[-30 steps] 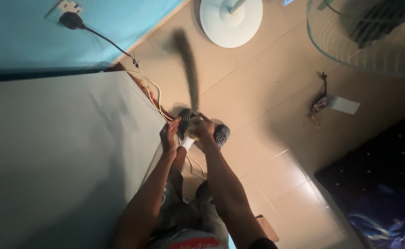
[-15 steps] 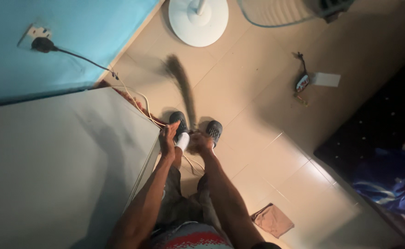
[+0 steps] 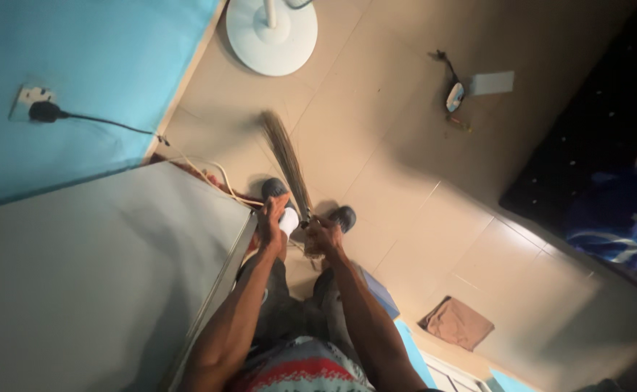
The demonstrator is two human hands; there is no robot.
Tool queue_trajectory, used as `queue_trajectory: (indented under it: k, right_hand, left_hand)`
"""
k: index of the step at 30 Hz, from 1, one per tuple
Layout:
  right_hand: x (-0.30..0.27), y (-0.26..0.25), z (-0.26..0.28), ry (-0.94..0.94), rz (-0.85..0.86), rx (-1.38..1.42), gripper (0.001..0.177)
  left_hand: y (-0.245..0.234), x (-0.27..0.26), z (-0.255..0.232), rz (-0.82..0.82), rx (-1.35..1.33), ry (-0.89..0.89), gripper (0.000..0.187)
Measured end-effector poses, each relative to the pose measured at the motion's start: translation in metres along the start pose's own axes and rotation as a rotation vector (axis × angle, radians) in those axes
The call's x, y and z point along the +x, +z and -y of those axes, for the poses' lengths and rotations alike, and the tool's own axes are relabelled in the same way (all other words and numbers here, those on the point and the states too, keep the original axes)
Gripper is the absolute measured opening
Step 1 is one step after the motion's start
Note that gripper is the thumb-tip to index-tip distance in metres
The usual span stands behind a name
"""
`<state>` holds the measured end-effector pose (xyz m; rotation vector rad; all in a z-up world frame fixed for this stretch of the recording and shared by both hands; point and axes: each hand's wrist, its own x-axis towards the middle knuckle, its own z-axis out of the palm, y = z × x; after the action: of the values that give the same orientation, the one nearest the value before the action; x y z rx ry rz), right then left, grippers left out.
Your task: The person attaches a bundle of bristles to a handle using a plastic connector and then tests the assembly by pressing it against a small power box.
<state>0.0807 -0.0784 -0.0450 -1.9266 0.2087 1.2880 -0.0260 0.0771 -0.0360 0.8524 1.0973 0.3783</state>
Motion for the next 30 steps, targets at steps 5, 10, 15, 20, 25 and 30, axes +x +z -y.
queue_trajectory:
  k: [5,10,15,20,25,30]
  right_hand:
    - [0.033,-0.042,-0.002,0.068,-0.219,0.128,0.036]
    - [0.021,-0.088,-0.003,-0.015,-0.122,0.543,0.048]
    - [-0.031,-0.106,-0.006,0.075,-0.162,0.108,0.043]
    - [-0.017,-0.12,-0.05,0.054,-0.103,-0.12,0.036]
    - [0.026,-0.161,-0.057,0.063,-0.19,0.01,0.042]
    - [0.011,-0.185,-0.031,0.056,-0.213,0.194,0.052]
  left_hand:
    - [0.029,-0.02,-0.004,-0.017,-0.023,0.026,0.067]
    - [0.045,-0.033,0.01,0.086,0.018,0.048,0.067]
    - [0.064,-0.049,0.034,0.16,0.0,0.004,0.063]
    - [0.09,-0.063,0.059,0.099,0.051,0.02,0.064]
    - [0.107,-0.071,0.069,0.119,0.056,0.038,0.066]
    - [0.12,-0.075,0.064,0.149,0.067,0.039,0.065]
